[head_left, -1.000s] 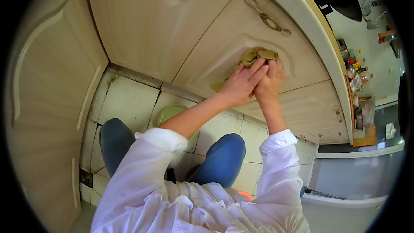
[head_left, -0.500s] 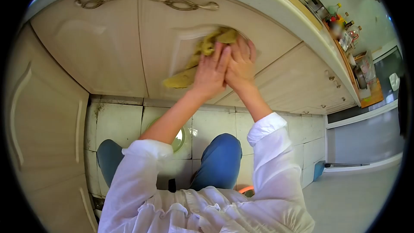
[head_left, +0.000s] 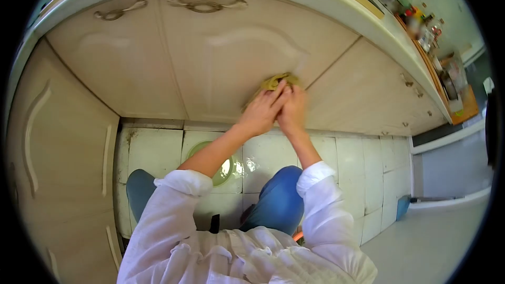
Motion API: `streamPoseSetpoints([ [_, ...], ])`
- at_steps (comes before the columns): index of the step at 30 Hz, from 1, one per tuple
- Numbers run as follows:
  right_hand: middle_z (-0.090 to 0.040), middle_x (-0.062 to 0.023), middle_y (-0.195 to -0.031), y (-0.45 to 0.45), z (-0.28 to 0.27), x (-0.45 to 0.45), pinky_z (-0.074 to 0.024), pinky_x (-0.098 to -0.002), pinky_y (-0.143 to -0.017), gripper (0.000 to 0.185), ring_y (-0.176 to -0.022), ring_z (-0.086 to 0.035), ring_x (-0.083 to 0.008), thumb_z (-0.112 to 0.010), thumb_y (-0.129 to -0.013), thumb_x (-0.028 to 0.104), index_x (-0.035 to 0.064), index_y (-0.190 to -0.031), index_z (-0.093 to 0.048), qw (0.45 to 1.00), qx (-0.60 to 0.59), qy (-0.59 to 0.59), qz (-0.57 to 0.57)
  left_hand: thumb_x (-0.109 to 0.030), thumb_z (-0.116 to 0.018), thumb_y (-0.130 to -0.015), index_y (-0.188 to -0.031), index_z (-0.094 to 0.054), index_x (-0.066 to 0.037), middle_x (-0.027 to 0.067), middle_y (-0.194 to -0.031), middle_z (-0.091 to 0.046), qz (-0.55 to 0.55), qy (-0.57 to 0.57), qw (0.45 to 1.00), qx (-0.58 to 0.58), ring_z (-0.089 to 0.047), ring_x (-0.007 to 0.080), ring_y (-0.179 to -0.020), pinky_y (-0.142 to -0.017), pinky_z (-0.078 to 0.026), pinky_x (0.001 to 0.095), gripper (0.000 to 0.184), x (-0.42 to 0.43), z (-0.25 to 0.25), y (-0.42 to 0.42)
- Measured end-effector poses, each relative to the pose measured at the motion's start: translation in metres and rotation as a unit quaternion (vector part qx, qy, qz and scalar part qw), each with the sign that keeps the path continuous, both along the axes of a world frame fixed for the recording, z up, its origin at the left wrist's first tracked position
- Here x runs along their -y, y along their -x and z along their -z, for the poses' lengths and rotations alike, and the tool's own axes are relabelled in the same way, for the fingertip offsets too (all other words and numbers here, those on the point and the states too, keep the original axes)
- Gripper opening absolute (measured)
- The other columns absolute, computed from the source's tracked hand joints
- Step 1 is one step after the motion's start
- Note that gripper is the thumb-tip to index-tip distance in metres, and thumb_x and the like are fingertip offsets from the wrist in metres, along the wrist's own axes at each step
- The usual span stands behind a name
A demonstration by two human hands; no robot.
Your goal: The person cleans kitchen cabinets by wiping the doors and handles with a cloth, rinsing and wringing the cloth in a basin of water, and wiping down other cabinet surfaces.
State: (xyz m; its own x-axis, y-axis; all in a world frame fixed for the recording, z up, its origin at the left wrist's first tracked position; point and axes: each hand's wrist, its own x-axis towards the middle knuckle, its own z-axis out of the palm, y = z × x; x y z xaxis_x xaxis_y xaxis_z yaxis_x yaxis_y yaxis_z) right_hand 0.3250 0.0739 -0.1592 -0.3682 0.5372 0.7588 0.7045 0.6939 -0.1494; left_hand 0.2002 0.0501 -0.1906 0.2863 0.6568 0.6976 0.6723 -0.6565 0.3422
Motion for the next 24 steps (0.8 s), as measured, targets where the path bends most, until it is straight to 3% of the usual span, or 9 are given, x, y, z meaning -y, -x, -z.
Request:
streamPoseSetpoints([
  [4,-0.056,-0.021,-0.104,0.02,-0.05,-0.013,-0.0379,-0.0488,-0.081,0.025,-0.094,-0.049,-0.0401,-0.046,-0.094,0.02,-0.0002,-0.105,-0.055,0.976,-0.178,0.117,-0.038,-0.007,-0.064,-0.072,-0.142,-0.033,-0.008,0.0195,-0.144,-0.035,-0.046,-0.089,0.994,0.045,-0.042,0.0362,-0.125,-0.104,-0.033,0.0492,0.076,-0.009,-0.071,0.004],
  [6,-0.055,-0.0218,-0.103,0.03,-0.05,-0.019,-0.0377,-0.0491,-0.081,0.026,-0.093,-0.049,-0.0414,-0.044,-0.095,0.021,-0.001,-0.105,-0.054,0.976,-0.211,0.052,0.012,-0.01,-0.063,-0.074,-0.14,-0.035,-0.008,0.0184,-0.14,-0.041,-0.05,-0.092,0.994,0.004,-0.043,0.0352,-0.124,-0.105,-0.033,0.048,0.072,-0.026,-0.046,0.014],
  [8,-0.055,-0.0224,-0.103,0.02,-0.004,-0.032,-0.0372,-0.0494,-0.082,0.026,-0.094,-0.049,-0.0409,-0.043,-0.095,0.02,-0.0017,-0.107,-0.052,0.993,-0.097,-0.033,0.054,-0.013,-0.061,-0.075,-0.139,-0.037,-0.008,0.0172,-0.136,-0.046,-0.045,-0.1,0.993,-0.034,-0.045,0.0342,-0.123,-0.105,-0.033,0.0469,0.068,-0.04,-0.01,0.02],
  [10,-0.052,-0.0229,-0.108,0.026,0.015,-0.014,-0.0366,-0.0493,-0.085,0.03,-0.096,-0.047,-0.0406,-0.047,-0.093,0.02,-0.0012,-0.115,-0.049,0.974,-0.113,0.188,0.05,-0.018,-0.06,-0.076,-0.136,-0.042,-0.009,0.0143,-0.127,-0.054,-0.059,-0.122,0.983,-0.126,-0.047,0.033,-0.119,-0.105,-0.033,0.0446,0.063,-0.036,0.022,0.033],
  [11,-0.052,-0.0229,-0.108,0.031,0.014,-0.007,-0.0366,-0.0493,-0.085,0.03,-0.096,-0.047,-0.0406,-0.047,-0.093,0.02,-0.0012,-0.115,-0.049,0.975,-0.111,0.186,0.047,-0.018,-0.06,-0.076,-0.136,-0.042,-0.009,0.0143,-0.127,-0.054,-0.063,-0.124,0.982,-0.124,-0.047,0.033,-0.119,-0.105,-0.033,0.0446,0.063,-0.032,0.019,0.044],
  [13,-0.047,-0.0234,-0.117,0.045,0.006,0.006,-0.0342,-0.0533,-0.091,0.039,-0.104,-0.045,-0.043,-0.051,-0.09,0.02,-0.0007,-0.122,-0.045,0.999,-0.028,-0.001,0.031,-0.016,-0.055,-0.079,-0.137,-0.043,-0.012,0.0092,-0.131,-0.051,-0.069,-0.127,0.982,-0.125,-0.049,0.0243,-0.119,-0.106,-0.032,0.0418,0.059,-0.022,0.002,0.067],
  [16,-0.041,-0.0233,-0.127,0.084,-0.053,0.012,-0.0288,-0.0604,-0.097,0.051,-0.115,-0.04,-0.0467,-0.054,-0.085,0.019,0.0004,-0.131,-0.041,0.994,0.062,-0.084,0.012,-0.023,-0.056,-0.08,-0.135,-0.045,-0.009,0.0101,-0.133,-0.049,-0.171,-0.201,0.964,-0.015,-0.048,0.0267,-0.119,-0.104,-0.032,0.0454,0.058,-0.018,-0.053,0.099],
  [19,-0.045,-0.0212,-0.127,0.126,-0.063,-0.003,-0.0243,-0.0643,-0.1,0.053,-0.12,-0.038,-0.0478,-0.054,-0.083,0.019,0.0015,-0.132,-0.043,0.993,0.085,-0.082,-0.008,-0.03,-0.054,-0.08,-0.133,-0.046,-0.005,0.0127,-0.133,-0.049,-0.299,-0.236,0.924,-0.021,-0.046,0.0324,-0.12,-0.104,-0.03,0.0505,0.06,-0.026,-0.055,0.122],
  [24,-0.055,-0.0152,-0.122,0.116,0.005,-0.006,-0.0267,-0.0607,-0.102,0.045,-0.12,-0.044,-0.0389,-0.052,-0.083,0.022,0.004,-0.124,-0.052,0.969,0.234,-0.045,-0.06,-0.031,-0.049,-0.082,-0.134,-0.044,-0.001,0.0204,-0.134,-0.045,-0.338,-0.044,0.939,-0.048,-0.038,0.0386,-0.126,-0.105,-0.026,0.0555,0.06,-0.022,0.062,0.113],
])
